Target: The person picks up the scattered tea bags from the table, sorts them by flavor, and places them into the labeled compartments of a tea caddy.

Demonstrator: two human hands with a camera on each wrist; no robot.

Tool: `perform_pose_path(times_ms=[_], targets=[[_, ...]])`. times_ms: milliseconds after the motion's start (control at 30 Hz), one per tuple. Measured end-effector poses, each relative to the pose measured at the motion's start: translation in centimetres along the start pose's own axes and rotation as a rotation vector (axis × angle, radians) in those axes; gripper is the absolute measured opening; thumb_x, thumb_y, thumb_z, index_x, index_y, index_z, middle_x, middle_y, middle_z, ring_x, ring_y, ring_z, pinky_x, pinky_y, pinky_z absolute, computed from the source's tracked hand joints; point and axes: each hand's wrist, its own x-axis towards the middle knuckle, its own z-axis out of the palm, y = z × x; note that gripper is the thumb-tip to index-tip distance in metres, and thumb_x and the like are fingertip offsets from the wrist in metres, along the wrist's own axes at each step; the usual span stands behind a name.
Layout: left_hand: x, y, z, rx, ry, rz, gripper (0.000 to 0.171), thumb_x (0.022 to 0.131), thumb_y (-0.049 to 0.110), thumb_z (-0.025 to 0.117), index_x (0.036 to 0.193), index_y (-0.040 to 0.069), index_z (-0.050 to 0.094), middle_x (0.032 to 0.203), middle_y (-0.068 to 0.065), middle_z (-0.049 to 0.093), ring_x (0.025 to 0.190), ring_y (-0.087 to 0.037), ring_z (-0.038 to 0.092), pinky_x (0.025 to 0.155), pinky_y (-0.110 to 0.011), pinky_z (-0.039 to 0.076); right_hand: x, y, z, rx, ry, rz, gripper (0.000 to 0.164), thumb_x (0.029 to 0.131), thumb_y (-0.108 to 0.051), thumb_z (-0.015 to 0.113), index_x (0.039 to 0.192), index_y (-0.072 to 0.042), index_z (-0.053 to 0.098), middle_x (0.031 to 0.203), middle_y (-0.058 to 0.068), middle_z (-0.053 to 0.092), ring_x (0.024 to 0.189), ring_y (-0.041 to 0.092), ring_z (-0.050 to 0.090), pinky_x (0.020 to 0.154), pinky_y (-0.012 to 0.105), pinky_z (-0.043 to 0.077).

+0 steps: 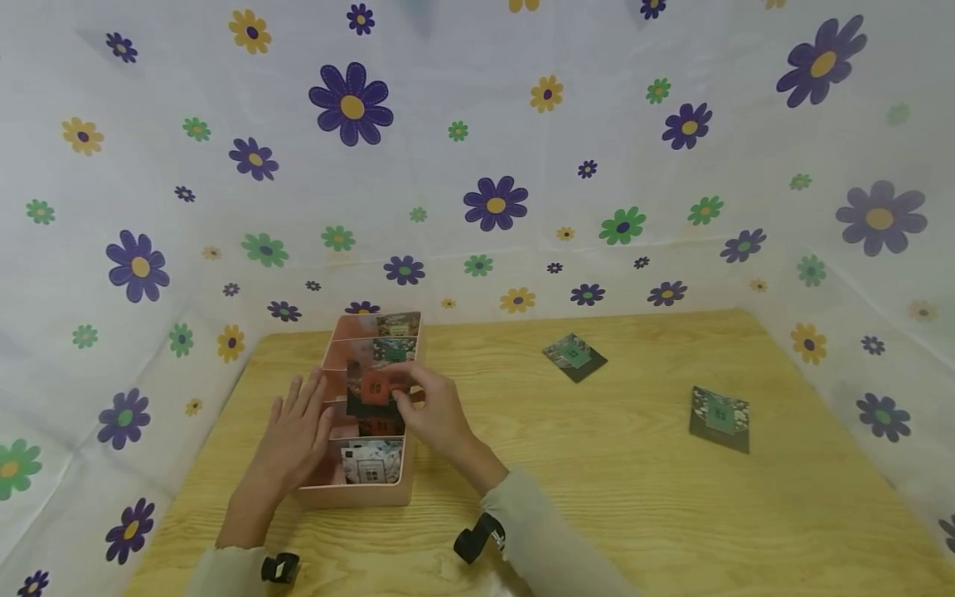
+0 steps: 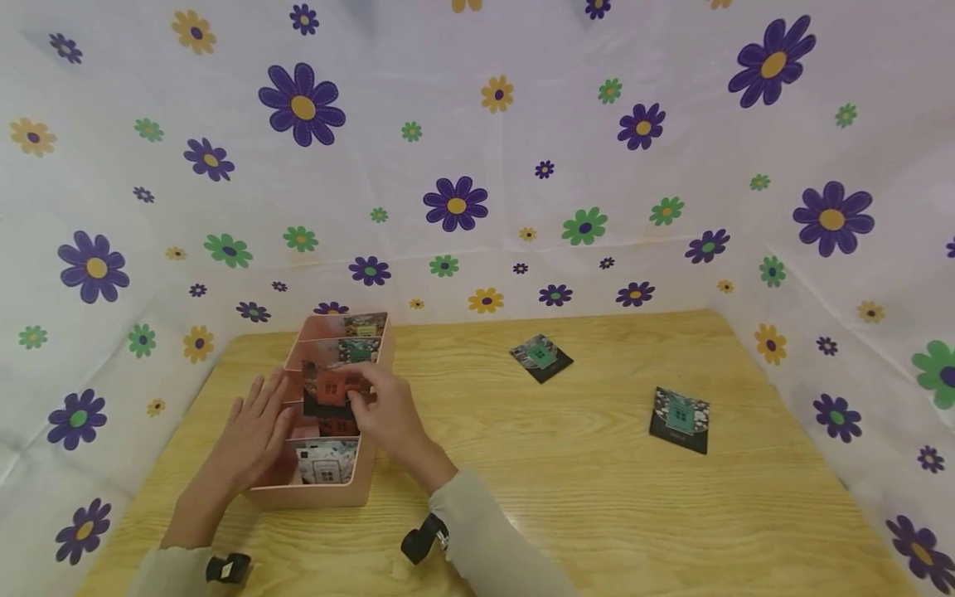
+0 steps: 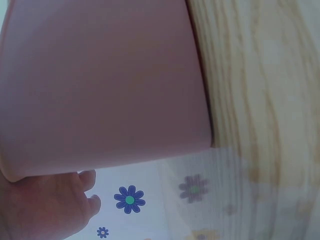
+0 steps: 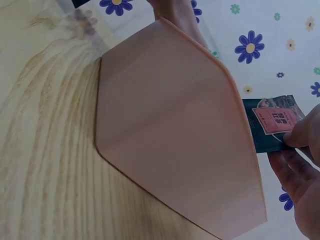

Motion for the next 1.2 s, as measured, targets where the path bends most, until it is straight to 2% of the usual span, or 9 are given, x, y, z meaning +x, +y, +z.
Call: perform_pose_path(times_ms=[200, 467, 600, 700, 833, 967, 1200], targets=[[0.0, 0.1, 0.0, 0.004, 0.007, -0.004, 0.059, 0.112, 0.029, 0.035, 0.160, -0.004, 0.023, 0.168, -0.022, 0.016, 0.154, -0.047, 0.010, 0.117, -0.071, 0.012, -0.9, 0.0, 0.1, -0.019, -0.062, -0.012, 0.034, 0.096, 0.007, 0.065, 0.127, -0.007, 0.068, 0.118, 0.008, 0.072, 0.102, 0.017, 0.070, 0.077, 0.024, 0.059], [0.1, 0.2, -0.1, 0.005, -0.007, -0.010, 0.059, 0.112, 0.029, 0.034, 0.160, -0.005, 0.023, 0.169, -0.022, 0.016, 0.154, -0.047, 0.011, 0.118, -0.070, 0.011, -1.4, 0.5, 0.2, -0.003, -0.087, -0.042, 0.032, 0.095, 0.009, 0.064, 0.125, -0.004, 0.068, 0.119, 0.009, 0.071, 0.103, 0.021, 0.071, 0.082, 0.023, 0.058], [0.0, 0.2, -0.1, 0.009, -0.016, -0.018, 0.060, 0.113, 0.029, 0.033, 0.161, -0.004, 0.021, 0.169, -0.022, 0.014, 0.154, -0.046, 0.008, 0.118, -0.070, 0.010, -1.4, 0.6, 0.2, -0.007, -0.069, -0.082, 0.031, 0.095, 0.011, 0.064, 0.123, 0.000, 0.068, 0.119, 0.010, 0.071, 0.104, 0.028, 0.070, 0.085, 0.028, 0.058], [0.0, 0.1, -0.1, 0.010, -0.016, -0.023, 0.060, 0.113, 0.030, 0.033, 0.161, -0.004, 0.021, 0.169, -0.022, 0.014, 0.154, -0.046, 0.008, 0.118, -0.070, 0.009, -1.4, 0.4, 0.0, -0.018, -0.051, -0.083, 0.032, 0.094, 0.011, 0.064, 0.123, -0.001, 0.069, 0.120, 0.010, 0.071, 0.109, 0.027, 0.068, 0.087, 0.036, 0.058], [0.0, 0.0, 0.0, 0.015, -0.010, -0.021, 0.060, 0.113, 0.030, 0.033, 0.161, -0.004, 0.021, 0.169, -0.022, 0.014, 0.154, -0.047, 0.010, 0.118, -0.070, 0.010, -1.4, -0.1, -0.9, -0.017, -0.046, -0.042, 0.033, 0.095, 0.007, 0.066, 0.125, -0.005, 0.068, 0.121, 0.009, 0.071, 0.113, 0.021, 0.067, 0.089, 0.045, 0.058], [0.0, 0.0, 0.1, 0.018, -0.011, -0.014, 0.060, 0.113, 0.030, 0.032, 0.161, -0.004, 0.021, 0.169, -0.022, 0.014, 0.154, -0.047, 0.010, 0.117, -0.071, 0.012, -1.3, -0.3, -2.2, -0.030, -0.045, -0.005, 0.031, 0.098, 0.000, 0.066, 0.128, -0.007, 0.067, 0.121, 0.009, 0.070, 0.111, 0.020, 0.065, 0.089, 0.046, 0.058], [0.0, -0.3, 0.2, -0.001, -0.020, -0.017, 0.061, 0.113, 0.031, 0.032, 0.162, -0.004, 0.018, 0.170, -0.021, 0.012, 0.154, -0.046, 0.007, 0.118, -0.071, 0.009, -1.2, -1.1, -5.1, -0.076, -0.034, -0.016, 0.032, 0.099, -0.004, 0.067, 0.130, -0.009, 0.067, 0.124, 0.010, 0.070, 0.112, 0.027, 0.065, 0.088, 0.051, 0.058]])
